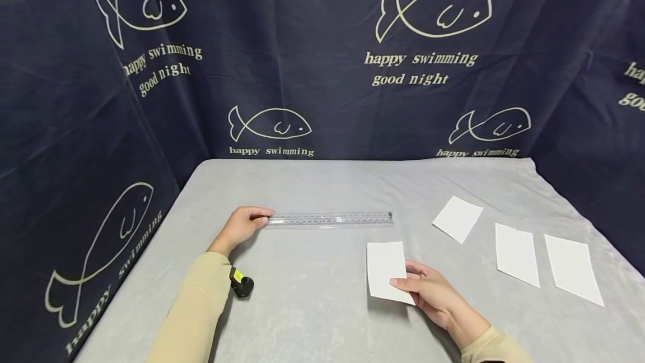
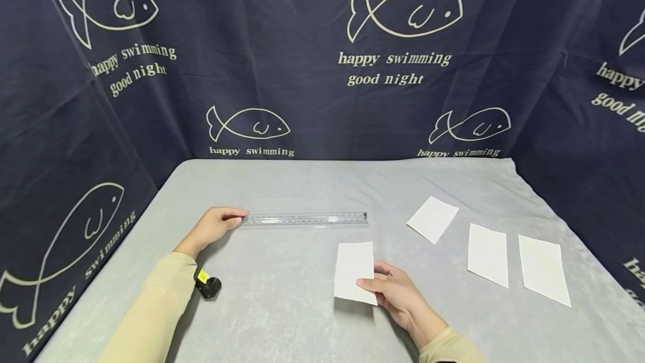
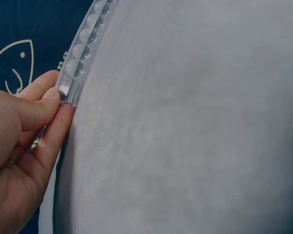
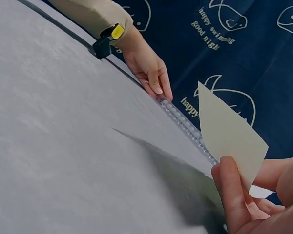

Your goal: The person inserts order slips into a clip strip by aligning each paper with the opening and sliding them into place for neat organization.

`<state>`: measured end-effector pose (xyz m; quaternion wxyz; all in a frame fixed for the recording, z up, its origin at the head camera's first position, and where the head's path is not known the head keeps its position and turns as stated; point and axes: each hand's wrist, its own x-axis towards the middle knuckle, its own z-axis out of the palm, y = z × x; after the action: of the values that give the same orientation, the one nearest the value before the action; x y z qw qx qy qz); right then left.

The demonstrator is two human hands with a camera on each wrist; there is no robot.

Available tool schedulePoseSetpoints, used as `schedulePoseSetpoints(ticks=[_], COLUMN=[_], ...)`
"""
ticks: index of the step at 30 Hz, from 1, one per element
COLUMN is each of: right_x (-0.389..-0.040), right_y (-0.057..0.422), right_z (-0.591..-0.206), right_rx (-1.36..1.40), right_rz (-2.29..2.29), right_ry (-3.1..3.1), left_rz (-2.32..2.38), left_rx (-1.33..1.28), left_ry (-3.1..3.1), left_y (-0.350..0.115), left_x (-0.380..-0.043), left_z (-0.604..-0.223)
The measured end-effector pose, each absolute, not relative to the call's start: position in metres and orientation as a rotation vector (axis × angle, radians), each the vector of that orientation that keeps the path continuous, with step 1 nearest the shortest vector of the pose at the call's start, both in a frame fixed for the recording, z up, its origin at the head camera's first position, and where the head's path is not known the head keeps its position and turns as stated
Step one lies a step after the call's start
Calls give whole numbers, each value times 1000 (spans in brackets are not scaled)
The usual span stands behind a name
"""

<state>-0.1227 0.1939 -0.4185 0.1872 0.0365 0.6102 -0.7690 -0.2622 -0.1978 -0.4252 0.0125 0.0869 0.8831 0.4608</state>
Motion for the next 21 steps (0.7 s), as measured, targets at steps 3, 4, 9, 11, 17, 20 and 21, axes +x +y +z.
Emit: schedulePoseSetpoints(ticks=[3, 4, 9, 11, 17, 20, 21], right_x=[-124, -124, -126, -127, -130, -132, -132], right_y=[191, 190, 186, 185, 181, 178, 177], right_z=[-417, -416, -416, -416, -418, -418, -417], right_rx=[98, 99, 116, 121, 117, 111, 110], right_rz=[-2164, -2165, -2170, -2173, -2175, -2168, -2167], right_ry=[1710, 1708, 1704, 1704, 1707, 1708, 1708], left_rz=[1439, 1442, 1436, 1429, 1425, 1430, 1435], left_rx=[268, 265, 261, 262, 241, 236, 235], left_ry=[2753, 2752, 2758, 2763, 2763, 2757, 2754], left_y=[-198, -198, -197, -197, -197, -197, -196], left_x=[-262, -262, -261, -261, -262, -263, -264], left_z=[-425, -425, -425, -425, -425, -427, -427])
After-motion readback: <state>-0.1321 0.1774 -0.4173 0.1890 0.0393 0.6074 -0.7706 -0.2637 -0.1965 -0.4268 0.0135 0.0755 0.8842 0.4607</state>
